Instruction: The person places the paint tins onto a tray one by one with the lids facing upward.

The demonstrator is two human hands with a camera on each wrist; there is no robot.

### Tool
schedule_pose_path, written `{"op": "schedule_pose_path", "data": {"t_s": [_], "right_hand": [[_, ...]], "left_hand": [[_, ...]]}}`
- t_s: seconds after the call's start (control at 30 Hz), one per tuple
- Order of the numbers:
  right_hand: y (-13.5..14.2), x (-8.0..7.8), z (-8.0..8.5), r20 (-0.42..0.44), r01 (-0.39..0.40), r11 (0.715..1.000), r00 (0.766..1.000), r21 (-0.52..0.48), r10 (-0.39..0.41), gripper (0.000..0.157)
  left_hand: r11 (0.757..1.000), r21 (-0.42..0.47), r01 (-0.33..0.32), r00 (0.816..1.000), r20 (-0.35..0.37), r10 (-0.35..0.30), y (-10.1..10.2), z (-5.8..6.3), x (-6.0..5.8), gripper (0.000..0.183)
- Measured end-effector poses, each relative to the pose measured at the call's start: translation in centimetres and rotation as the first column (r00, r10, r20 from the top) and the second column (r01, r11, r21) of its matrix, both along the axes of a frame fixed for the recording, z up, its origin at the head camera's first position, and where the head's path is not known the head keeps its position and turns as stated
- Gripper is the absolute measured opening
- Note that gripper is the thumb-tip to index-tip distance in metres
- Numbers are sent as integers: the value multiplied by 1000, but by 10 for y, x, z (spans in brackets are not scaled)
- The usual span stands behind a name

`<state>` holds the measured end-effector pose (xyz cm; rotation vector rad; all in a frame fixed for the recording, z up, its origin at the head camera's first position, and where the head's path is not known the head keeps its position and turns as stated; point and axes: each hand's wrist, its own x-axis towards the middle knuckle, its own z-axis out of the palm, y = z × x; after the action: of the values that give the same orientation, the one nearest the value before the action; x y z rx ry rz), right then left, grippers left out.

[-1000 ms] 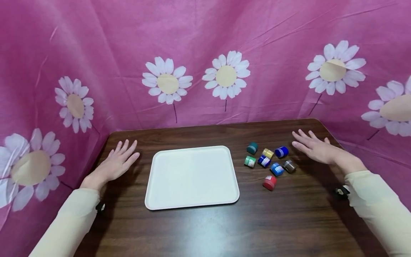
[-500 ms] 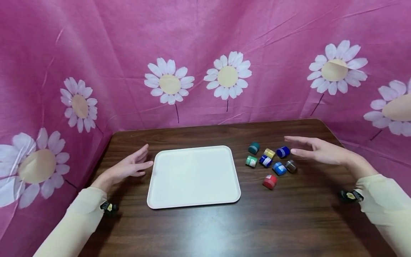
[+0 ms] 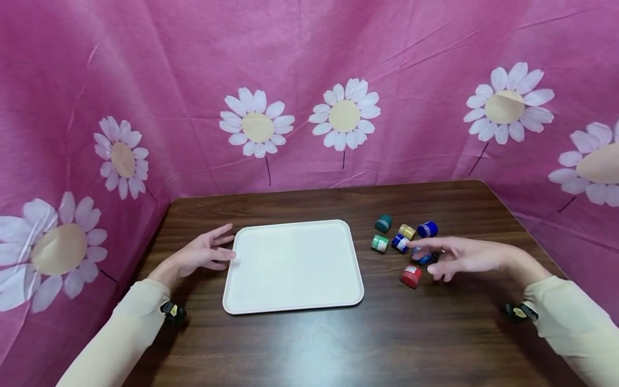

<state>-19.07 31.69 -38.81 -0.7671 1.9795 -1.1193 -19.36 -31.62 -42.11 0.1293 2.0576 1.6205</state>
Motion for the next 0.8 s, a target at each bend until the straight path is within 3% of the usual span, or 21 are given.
{"op": "schedule_pose_path", "data": {"t_s": [0.17,0.4,0.8], "right_hand": [[-11,4,-11,-38,-41,998,998,43,42,68],[-24,2,-22,-59,-108,994,992,14,109,69],[-39,0,-35,-76,-69,998,995,7,69,60]], "left_hand": [[999,-38,-29,1000,8,29,6,-4,-1,98],[990,-105,-97,995,24,100,17,-8,-6,92],[981,-132,-143,988,33,149,23,-11,-4,84]]}}
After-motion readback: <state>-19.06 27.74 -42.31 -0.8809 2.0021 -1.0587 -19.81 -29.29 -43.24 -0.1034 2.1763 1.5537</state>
